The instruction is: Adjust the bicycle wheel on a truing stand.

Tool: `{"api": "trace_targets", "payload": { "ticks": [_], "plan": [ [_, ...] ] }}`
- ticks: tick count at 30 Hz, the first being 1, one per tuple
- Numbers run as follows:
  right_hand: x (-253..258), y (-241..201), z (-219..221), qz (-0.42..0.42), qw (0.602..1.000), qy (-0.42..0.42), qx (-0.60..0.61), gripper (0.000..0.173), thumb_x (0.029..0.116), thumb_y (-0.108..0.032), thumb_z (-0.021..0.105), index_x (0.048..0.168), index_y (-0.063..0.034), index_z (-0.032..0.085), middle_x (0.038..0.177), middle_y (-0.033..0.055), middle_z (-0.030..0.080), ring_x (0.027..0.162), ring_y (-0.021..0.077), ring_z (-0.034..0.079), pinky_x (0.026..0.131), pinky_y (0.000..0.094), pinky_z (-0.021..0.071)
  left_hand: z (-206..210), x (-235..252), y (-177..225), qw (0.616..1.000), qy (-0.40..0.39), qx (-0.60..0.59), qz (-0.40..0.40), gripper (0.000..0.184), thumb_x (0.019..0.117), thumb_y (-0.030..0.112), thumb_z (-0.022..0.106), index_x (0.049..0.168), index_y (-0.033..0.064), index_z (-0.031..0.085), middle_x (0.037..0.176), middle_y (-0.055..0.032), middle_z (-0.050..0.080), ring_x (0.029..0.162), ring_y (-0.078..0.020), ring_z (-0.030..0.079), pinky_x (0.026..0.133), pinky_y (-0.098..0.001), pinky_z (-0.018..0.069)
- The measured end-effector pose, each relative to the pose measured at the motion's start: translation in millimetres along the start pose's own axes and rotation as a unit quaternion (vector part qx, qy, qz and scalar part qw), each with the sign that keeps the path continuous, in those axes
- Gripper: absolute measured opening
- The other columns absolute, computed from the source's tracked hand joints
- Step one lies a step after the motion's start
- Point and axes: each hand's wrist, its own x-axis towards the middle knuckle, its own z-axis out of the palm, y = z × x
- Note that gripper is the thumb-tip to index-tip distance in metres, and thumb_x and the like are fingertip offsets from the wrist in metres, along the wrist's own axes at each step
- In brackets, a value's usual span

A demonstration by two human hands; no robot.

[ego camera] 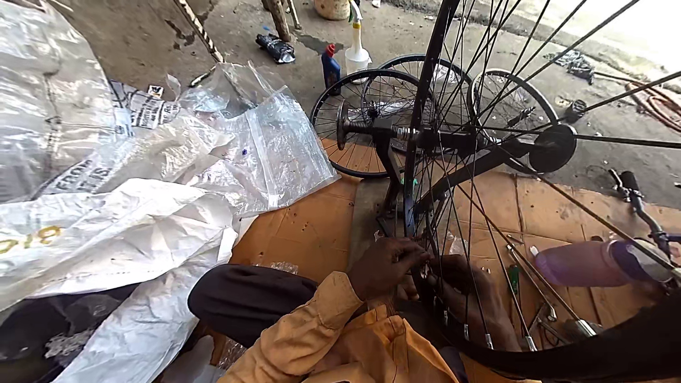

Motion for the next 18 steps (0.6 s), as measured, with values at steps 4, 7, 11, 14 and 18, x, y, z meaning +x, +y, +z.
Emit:
{"api": "trace_targets", "payload": {
  "ticks": [4, 7, 11, 14, 18],
  "plan": [
    [3.9, -8.0, -0.9, 0.01, 0.999, -0.007, -0.039, 0.024, 0.0842, -0.015, 0.08, 0.106, -0.0122, 0.07, 0.089, -0.0008, 0.074, 0.076, 0.0123, 0.072, 0.071, 0.0298, 0.0628, -4.2, 3.0, -5.1, 0.998, -0.06, 0.026, 0.027, 0.031, 0.1071, 0.03, 0.053, 0.1, 0.0081, 0.074, 0.092, -0.0003, 0.065, 0.081, -0.0086, 0.062, 0.073, -0.0276, 0.0542],
    [0.4, 8.3, -3.3, -0.015, 0.997, -0.008, -0.069, 0.025, 0.0883, -0.026, 0.079, 0.11, -0.0179, 0.07, 0.091, -0.0026, 0.074, 0.078, 0.0125, 0.072, 0.072, 0.0316, 0.0634, -7.5, 8.4, -6.4, 0.992, -0.109, 0.027, 0.05, 0.025, 0.1046, 0.028, 0.059, 0.108, 0.0086, 0.075, 0.098, 0.0001, 0.067, 0.089, -0.0078, 0.063, 0.08, -0.0263, 0.0554],
    [-2.1, 15.6, -2.5, -0.017, 0.996, 0.003, -0.091, 0.028, 0.0875, -0.024, 0.079, 0.114, -0.0212, 0.07, 0.094, -0.0048, 0.074, 0.079, 0.0116, 0.072, 0.073, 0.0329, 0.064, -6.0, 13.5, -8.5, 0.994, -0.09, 0.034, 0.054, 0.021, 0.0988, 0.029, 0.069, 0.094, 0.0096, 0.076, 0.088, 0.0015, 0.067, 0.083, -0.0066, 0.063, 0.073, -0.0247, 0.0545],
    [0.5, 6.6, 0.0, -0.001, 0.997, 0.01, -0.073, 0.023, 0.0872, -0.022, 0.078, 0.109, -0.0176, 0.071, 0.089, -0.0032, 0.074, 0.077, 0.0115, 0.072, 0.071, 0.0314, 0.0636, -4.8, 13.0, -6.0, 0.996, -0.067, 0.038, 0.037, 0.02, 0.0957, 0.029, 0.073, 0.089, 0.0109, 0.077, 0.086, 0.0028, 0.067, 0.08, -0.0055, 0.063, 0.072, -0.0243, 0.0544],
    [1.5, 9.3, -0.6, -0.005, 1.0, 0.025, 0.012, 0.022, 0.0886, -0.015, 0.078, 0.11, -0.0128, 0.071, 0.09, 0.0046, 0.074, 0.076, 0.0181, 0.071, 0.068, 0.0345, 0.063, -7.3, 0.8, -9.6, 1.0, 0.017, 0.015, 0.021, 0.022, 0.101, 0.032, 0.065, 0.107, 0.0144, 0.076, 0.095, 0.0039, 0.068, 0.08, -0.0072, 0.062, 0.07, -0.0254, 0.0536]
  ]
}}
